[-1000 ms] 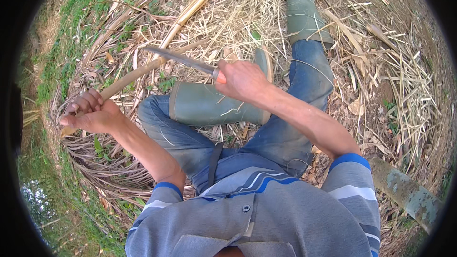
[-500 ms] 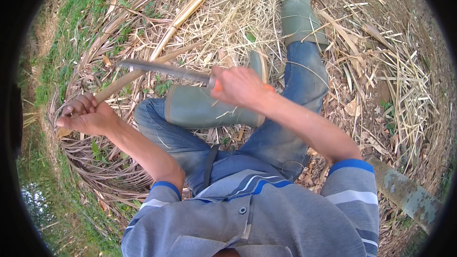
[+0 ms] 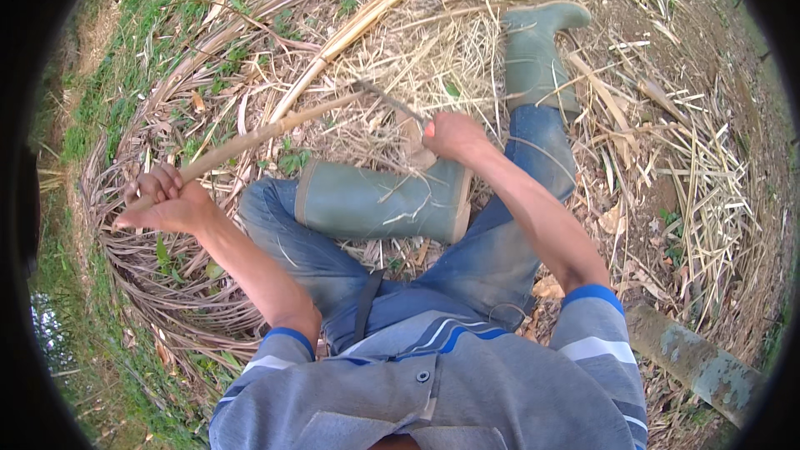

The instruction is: The person sits on the ground and uses a machete to shave thin strips from a bamboo stick. They hold the stick against their leg and repeatedly scrape the blade along its length to remove the outer layer.

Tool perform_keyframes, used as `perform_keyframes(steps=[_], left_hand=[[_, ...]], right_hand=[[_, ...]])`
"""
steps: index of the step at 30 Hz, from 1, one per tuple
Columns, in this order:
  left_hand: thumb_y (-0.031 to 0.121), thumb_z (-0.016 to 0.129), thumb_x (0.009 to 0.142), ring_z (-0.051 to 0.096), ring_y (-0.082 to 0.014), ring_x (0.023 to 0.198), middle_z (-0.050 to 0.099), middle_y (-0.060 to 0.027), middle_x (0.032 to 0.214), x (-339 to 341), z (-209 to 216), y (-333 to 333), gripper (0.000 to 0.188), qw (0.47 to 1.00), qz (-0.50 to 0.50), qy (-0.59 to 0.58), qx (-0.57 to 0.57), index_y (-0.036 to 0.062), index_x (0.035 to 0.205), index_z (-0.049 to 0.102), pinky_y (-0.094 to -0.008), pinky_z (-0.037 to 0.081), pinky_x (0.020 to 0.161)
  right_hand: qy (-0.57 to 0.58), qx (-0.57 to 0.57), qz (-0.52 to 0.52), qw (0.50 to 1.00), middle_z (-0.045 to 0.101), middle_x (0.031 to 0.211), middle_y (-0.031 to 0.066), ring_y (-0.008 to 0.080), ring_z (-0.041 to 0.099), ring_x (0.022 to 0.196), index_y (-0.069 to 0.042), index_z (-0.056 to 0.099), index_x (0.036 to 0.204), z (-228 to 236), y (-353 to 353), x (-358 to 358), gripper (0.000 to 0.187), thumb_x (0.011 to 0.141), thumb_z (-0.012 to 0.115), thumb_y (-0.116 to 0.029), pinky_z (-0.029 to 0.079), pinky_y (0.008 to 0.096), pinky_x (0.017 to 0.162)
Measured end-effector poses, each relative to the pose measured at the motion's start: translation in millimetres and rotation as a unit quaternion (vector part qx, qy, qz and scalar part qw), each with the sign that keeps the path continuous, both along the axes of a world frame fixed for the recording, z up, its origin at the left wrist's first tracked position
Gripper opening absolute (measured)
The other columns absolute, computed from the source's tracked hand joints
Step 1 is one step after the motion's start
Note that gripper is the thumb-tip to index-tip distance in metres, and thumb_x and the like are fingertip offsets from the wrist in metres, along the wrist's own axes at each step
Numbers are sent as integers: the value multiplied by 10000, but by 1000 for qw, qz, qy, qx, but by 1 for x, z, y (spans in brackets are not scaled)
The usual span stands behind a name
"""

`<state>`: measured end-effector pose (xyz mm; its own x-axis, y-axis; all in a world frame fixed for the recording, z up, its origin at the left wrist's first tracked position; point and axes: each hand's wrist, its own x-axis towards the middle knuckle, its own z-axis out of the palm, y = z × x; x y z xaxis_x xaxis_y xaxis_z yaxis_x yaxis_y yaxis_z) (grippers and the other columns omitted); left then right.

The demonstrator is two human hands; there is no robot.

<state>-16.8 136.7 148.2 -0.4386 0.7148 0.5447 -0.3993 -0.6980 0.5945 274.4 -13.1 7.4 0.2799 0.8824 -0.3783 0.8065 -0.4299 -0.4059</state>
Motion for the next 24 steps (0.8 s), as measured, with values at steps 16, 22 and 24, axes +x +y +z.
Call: perform_keyframes(steps=[16,22,24], left_hand=[[606,385,931,216,-64,400,244,44,519,-23,-22,-30,509,995,17,-97,-19,114,803,416,-225,206,374],[602,400,925,215,-58,402,237,49,512,-20,-22,-36,493,994,-27,-103,-4,125,802,422,-213,226,372],[605,392,925,205,-62,397,235,48,509,-18,-23,-38,494,994,-18,-105,-6,128,800,423,-218,215,370]], right_hand=[[-56,77,106,990,654,852,238,398,641,838,-38,625,965,62,-2,-29,399,770,562,-380,509,486,766],[27,3,18,999,650,829,248,406,639,815,-11,627,916,18,29,-5,400,736,608,-367,499,467,737],[-4,46,40,998,652,836,247,403,640,821,-13,630,916,19,28,-8,401,730,603,-367,498,467,750]])
